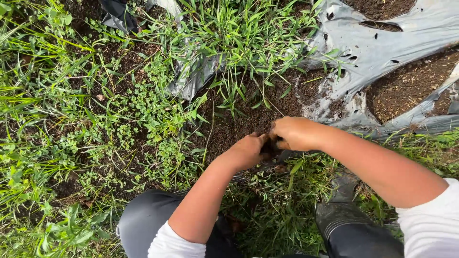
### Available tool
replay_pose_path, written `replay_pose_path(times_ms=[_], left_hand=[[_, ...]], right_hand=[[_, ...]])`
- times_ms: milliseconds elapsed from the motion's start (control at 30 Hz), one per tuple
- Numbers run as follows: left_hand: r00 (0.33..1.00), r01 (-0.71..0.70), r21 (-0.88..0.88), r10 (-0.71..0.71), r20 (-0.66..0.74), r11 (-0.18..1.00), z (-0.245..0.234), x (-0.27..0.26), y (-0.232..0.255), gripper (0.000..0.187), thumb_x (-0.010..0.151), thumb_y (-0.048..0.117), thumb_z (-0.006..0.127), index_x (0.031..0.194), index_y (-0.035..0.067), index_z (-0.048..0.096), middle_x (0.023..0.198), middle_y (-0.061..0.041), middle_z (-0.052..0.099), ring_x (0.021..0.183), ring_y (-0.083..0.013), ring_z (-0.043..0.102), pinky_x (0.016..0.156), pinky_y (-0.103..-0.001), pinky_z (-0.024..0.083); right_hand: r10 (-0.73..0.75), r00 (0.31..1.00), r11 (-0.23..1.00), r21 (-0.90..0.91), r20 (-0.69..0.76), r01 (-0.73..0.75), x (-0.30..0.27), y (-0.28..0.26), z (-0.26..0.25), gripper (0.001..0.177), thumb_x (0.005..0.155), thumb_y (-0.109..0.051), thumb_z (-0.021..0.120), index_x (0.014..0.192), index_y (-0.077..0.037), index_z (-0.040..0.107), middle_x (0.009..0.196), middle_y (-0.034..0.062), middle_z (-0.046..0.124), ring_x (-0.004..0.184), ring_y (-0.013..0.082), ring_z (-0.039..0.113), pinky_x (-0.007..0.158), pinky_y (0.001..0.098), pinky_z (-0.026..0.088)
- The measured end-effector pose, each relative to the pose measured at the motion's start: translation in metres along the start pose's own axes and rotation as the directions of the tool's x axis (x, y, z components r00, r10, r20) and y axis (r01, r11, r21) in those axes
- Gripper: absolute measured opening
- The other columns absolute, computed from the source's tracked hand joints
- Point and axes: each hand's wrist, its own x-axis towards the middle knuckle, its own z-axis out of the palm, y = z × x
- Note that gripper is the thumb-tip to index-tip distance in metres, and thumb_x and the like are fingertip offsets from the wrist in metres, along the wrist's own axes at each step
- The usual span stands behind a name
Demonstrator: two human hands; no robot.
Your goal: The person kneels on the ground and uses their hands to pull weeds and grass from the soil. They gather the removed vegetation into a pile and continue clearing the area around a plastic sheet covering the ground.
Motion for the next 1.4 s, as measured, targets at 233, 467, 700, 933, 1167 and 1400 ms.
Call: replay_pose_path(times_ms=[233,467,700,933,1167,1400], left_hand=[[0.815,-0.031,-0.124,-0.047,-0.578,0.992,-0.059,0.012,0.014,0.038,0.101,0.017,0.054,0.136,0.005,0.058,0.134,-0.033,0.054,0.124,-0.0503,0.058,0.097,-0.054,0.054],[0.759,0.017,-0.180,-0.130,-0.638,0.984,-0.091,0.023,0.025,0.033,0.100,0.021,0.050,0.132,0.016,0.056,0.141,-0.028,0.048,0.106,-0.0499,0.062,0.066,-0.061,0.054],[0.725,0.048,-0.019,-0.048,-0.687,0.999,-0.092,0.074,0.004,0.050,0.094,0.005,0.039,0.142,0.012,0.052,0.149,-0.027,0.050,0.130,-0.0425,0.056,0.092,-0.051,0.053],[0.734,0.079,-0.236,-0.216,-0.643,0.969,-0.083,0.115,0.006,0.062,0.093,-0.002,0.027,0.155,0.005,0.029,0.161,-0.026,0.028,0.144,-0.0400,0.035,0.116,-0.045,0.033],[0.695,0.069,-0.310,-0.268,-0.668,0.948,-0.080,0.100,0.004,0.073,0.091,-0.002,0.031,0.162,0.008,0.015,0.166,-0.027,0.016,0.150,-0.0405,0.033,0.113,-0.045,0.039],[0.817,0.206,0.049,-0.144,-0.558,0.977,-0.105,0.083,0.018,0.061,0.102,-0.002,0.041,0.159,-0.007,0.020,0.157,-0.035,0.034,0.148,-0.0427,0.038,0.119,-0.042,0.041]], right_hand=[[0.241,0.678,0.968,0.122,-0.695,-0.219,0.022,0.089,-0.052,0.032,0.100,-0.006,0.059,0.130,-0.005,0.071,0.113,0.0214,0.068,0.096,0.0356,0.066,0.083,0.0453,0.059],[0.145,0.535,0.849,-0.173,-0.832,-0.499,0.106,0.128,-0.062,0.021,0.094,-0.011,0.070,0.113,-0.005,0.066,0.091,0.0106,0.070,0.078,0.0327,0.069,0.052,0.0473,0.058],[0.213,0.566,0.845,-0.141,-0.797,-0.516,0.117,0.147,-0.055,0.011,0.088,-0.023,0.076,0.083,-0.014,0.073,0.086,0.0052,0.063,0.068,0.0353,0.066,0.043,0.0515,0.047],[0.359,0.602,0.896,0.081,-0.713,-0.438,0.125,0.136,-0.069,0.038,0.092,-0.030,0.076,0.122,-0.009,0.066,0.105,0.0179,0.060,0.085,0.0474,0.066,0.061,0.0612,0.052],[0.463,0.526,0.824,0.129,-0.714,-0.551,0.151,0.123,-0.069,0.032,0.085,-0.028,0.063,0.110,-0.009,0.070,0.110,0.0128,0.071,0.094,0.0394,0.069,0.069,0.0520,0.057],[0.475,0.672,0.811,0.580,-0.568,-0.083,0.083,0.112,-0.028,0.073,0.106,-0.027,0.049,0.154,0.018,0.018,0.157,0.0432,0.021,0.148,0.0600,0.022,0.128,0.0682,0.015]])
